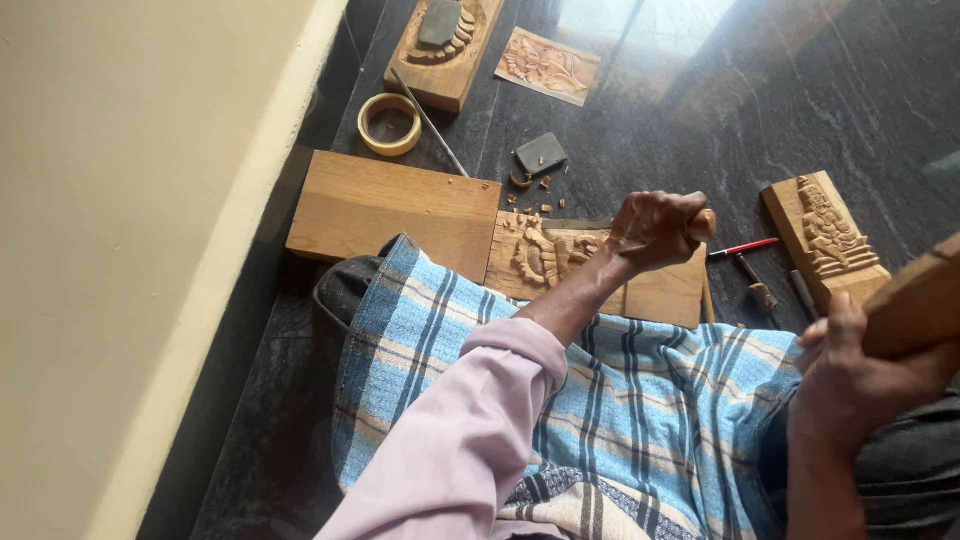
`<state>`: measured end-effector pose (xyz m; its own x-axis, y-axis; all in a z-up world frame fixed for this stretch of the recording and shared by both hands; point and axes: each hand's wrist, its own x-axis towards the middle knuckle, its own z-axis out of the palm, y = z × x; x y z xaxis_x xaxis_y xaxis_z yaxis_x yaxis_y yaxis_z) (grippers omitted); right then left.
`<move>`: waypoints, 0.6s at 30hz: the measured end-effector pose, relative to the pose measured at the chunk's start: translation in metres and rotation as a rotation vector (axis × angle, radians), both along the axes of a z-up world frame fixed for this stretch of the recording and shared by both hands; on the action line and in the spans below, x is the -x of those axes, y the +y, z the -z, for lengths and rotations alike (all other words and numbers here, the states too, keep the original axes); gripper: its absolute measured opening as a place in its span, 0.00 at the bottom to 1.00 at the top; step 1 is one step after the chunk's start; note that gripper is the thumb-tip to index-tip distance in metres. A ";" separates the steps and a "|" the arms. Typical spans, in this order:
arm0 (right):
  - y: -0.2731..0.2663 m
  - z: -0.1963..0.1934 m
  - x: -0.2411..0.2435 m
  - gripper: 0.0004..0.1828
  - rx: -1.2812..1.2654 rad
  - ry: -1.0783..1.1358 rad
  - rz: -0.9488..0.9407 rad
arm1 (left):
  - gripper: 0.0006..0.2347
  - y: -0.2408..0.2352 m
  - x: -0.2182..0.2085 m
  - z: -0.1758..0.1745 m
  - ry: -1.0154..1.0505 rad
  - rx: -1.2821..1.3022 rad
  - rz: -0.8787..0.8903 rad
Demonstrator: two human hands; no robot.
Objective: The person sits on the floor and carves a wooden block using a chisel and a wooden mallet. They repeatedly strike the chisel to shape the wood, occasionally adjusting the chisel and clearing wood shavings from the work area.
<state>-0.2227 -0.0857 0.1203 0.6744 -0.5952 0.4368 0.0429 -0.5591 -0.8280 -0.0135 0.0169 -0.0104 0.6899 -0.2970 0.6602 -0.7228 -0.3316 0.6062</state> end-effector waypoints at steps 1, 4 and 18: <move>0.002 -0.002 -0.008 0.30 -0.097 -0.063 -0.030 | 0.16 0.000 0.001 0.000 0.022 -0.004 0.003; 0.018 0.003 -0.026 0.32 -0.111 0.051 -0.257 | 0.16 -0.001 -0.002 -0.003 0.054 -0.026 -0.010; -0.007 0.069 -0.067 0.45 -0.022 0.487 -0.298 | 0.13 -0.010 -0.022 0.035 0.069 -0.091 -0.055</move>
